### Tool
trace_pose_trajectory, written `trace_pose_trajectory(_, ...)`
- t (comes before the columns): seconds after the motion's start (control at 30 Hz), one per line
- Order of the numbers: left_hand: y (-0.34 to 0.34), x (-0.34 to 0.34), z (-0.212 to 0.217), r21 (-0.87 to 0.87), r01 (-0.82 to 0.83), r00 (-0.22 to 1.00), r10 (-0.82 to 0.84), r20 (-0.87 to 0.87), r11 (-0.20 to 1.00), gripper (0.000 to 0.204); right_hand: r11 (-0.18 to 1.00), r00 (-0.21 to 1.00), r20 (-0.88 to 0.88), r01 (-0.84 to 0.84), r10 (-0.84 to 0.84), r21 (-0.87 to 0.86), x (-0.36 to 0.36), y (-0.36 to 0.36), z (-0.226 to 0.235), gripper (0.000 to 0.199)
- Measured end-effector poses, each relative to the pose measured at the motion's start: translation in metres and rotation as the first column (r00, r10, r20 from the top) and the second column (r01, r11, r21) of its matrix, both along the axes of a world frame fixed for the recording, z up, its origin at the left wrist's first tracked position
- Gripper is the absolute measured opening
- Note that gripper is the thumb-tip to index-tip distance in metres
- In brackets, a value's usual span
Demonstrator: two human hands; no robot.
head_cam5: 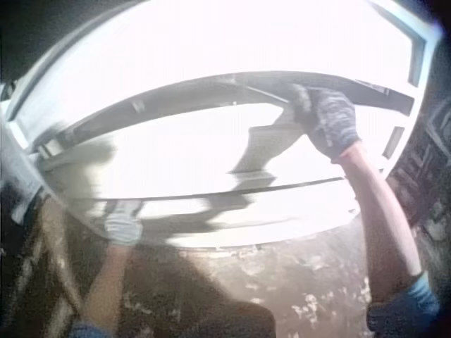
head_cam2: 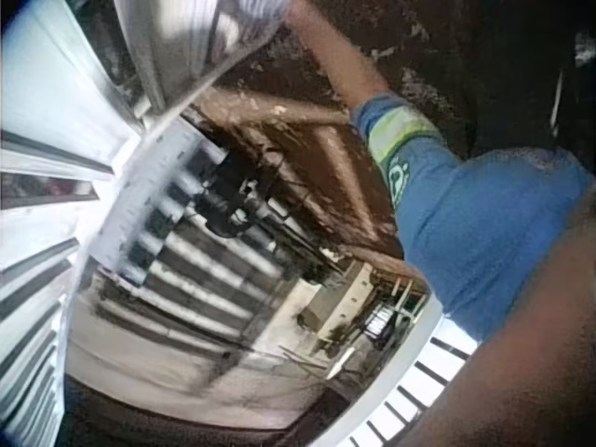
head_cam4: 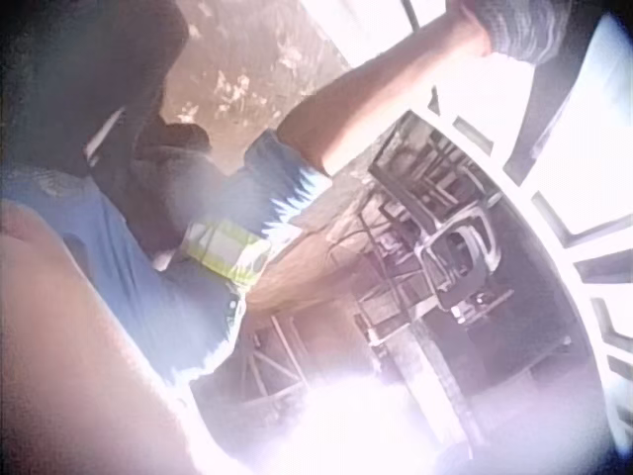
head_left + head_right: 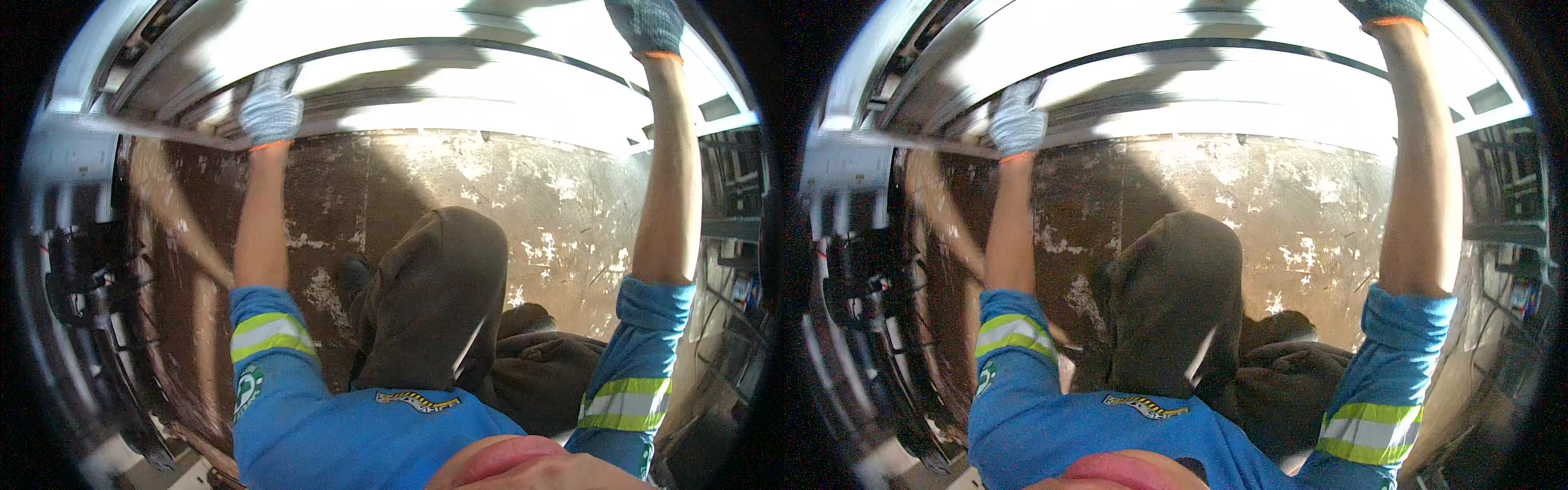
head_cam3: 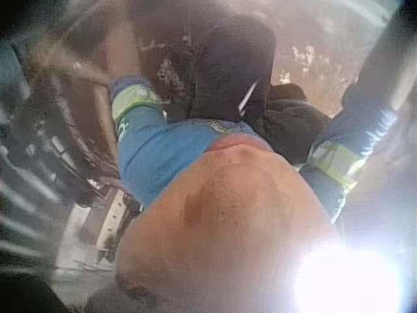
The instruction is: The person kneels on the floor and uses a sanding block to sand the edges and flat surfaces of white wooden trim pieces. The person repeatedly rubs the sanding block along the trim's length and corners.
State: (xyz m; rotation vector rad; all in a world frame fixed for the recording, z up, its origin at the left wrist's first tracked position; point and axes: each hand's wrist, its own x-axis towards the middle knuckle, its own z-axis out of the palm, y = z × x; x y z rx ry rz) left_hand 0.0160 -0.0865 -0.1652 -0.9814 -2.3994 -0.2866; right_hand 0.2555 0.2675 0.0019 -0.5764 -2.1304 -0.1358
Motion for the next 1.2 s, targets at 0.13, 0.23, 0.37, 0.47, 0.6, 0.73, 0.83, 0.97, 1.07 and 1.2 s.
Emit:
trace_pose_trajectory(0.13, 0.039, 0.033, 0.011, -0.016, -0.258, 0.941, 0.255, 0.222, 0.966, 0.041, 0.996, 0.991, 0.125, 0.047, -0.038, -0.074, 0.012, -0.013, 0.009, 0.054)
trace_pose_trajectory(0.23, 0.097, 0.086, -0.022, -0.117, 0.129, 0.983, -0.142, -0.115, 0.985, 0.04, 0.999, 0.991, 0.129, 0.044, -0.043, -0.007, 0.0, -0.012, -0.007, 0.053)
trace_pose_trajectory(0.37, 0.276, 0.172, -0.051, -0.13, -0.428, 0.646, 0.202, -0.736, 0.894, 0.028, 0.997, 0.974, 0.214, -0.075, 0.076, -0.014, 0.007, -0.024, 0.017, 0.05)
trace_pose_trajectory(0.47, 0.313, 0.217, -0.029, -0.095, 0.019, 0.835, -0.068, -0.546, 0.995, 0.026, 0.984, 0.98, 0.132, -0.159, 0.147, 0.084, 0.013, -0.004, 0.007, 0.049)
trace_pose_trajectory(0.6, 0.282, 0.19, -0.022, -0.063, 0.481, 0.833, -0.478, -0.278, 0.874, 0.019, 0.926, 0.937, -0.137, -0.281, 0.322, 0.254, 0.044, 0.001, -0.003, 0.045)
trace_pose_trajectory(0.73, 0.13, 0.122, 0.002, -0.273, 0.246, 0.968, -0.248, 0.027, 0.93, 0.04, 0.944, 0.949, 0.078, -0.314, 0.307, 0.102, 0.107, -0.019, -0.132, 0.044)
trace_pose_trajectory(0.83, -0.044, 0.017, -0.039, -0.022, 0.003, 0.977, -0.008, -0.215, 1.0, 0.042, 0.999, 0.962, 0.273, -0.008, -0.004, 0.045, 0.14, 0.045, -0.194, 0.058)
trace_pose_trajectory(0.97, -0.168, 0.071, -0.069, 0.215, -0.493, 0.796, 0.337, 0.503, 0.843, 0.032, 0.926, 0.833, 0.404, 0.336, -0.377, 0.172, 0.166, 0.116, -0.203, 0.064)
trace_pose_trajectory(1.07, -0.233, 0.105, -0.118, 0.201, -0.62, 0.669, 0.378, 0.641, 0.758, 0.031, 0.876, 0.761, 0.44, 0.453, -0.477, 0.167, 0.13, 0.099, -0.207, 0.063)
trace_pose_trajectory(1.2, -0.261, 0.135, -0.158, 0.164, -0.699, 0.543, 0.367, 0.756, 0.696, 0.031, 0.979, 0.914, 0.357, 0.204, -0.194, 0.009, 0.013, -0.029, -0.236, 0.071)
